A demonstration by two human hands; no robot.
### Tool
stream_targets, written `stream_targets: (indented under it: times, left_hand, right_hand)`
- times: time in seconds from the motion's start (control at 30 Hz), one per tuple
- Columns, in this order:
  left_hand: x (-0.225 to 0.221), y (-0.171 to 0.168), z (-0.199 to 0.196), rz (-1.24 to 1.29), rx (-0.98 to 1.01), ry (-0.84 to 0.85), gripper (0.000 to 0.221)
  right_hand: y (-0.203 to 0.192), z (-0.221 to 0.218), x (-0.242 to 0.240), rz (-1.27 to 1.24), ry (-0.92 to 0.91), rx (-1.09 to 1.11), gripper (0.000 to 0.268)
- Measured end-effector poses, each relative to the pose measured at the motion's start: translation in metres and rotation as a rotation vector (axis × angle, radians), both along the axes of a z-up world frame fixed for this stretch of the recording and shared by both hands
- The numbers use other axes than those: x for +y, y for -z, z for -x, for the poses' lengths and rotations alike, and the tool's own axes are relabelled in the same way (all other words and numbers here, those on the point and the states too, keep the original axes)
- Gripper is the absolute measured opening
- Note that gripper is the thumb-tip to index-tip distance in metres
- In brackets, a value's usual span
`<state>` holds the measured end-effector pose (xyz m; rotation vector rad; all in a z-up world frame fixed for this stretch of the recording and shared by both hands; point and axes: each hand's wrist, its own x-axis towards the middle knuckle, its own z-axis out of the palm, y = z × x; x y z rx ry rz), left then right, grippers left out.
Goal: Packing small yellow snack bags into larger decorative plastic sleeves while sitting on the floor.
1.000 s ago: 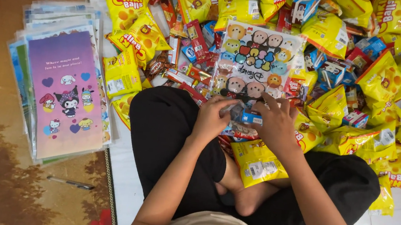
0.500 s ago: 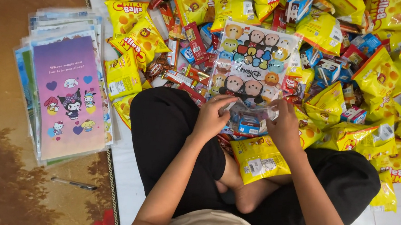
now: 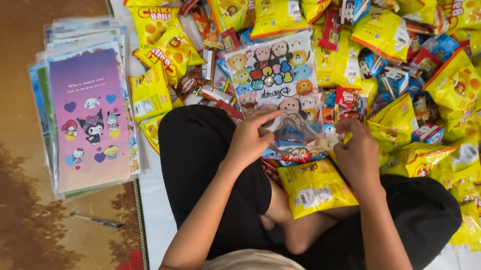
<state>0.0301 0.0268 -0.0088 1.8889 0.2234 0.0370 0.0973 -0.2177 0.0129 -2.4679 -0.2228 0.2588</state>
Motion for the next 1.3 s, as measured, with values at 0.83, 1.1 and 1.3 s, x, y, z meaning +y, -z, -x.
stream_targets:
  times: [0.83,1.1,1.3]
  left_hand:
    - [-0.005,0.009,0.012,0.157,-0.26,-0.055,0.05]
    - [-0.005,0.018,0.008,0.131,-0.307,-0.1,0.05]
    - [-0.013,0.01,0.002,0.115,-0.358,-0.106,0.05]
  right_hand:
    - [-0.021,0.027,0.077,0.765,-0.731,-0.414,0.037]
    - [-0.013,0.015,0.058,0.832,-0.496,-0.427,0.023]
    - [0.015,0.007,0.007,0.717,-0.321,-0.38,0.034]
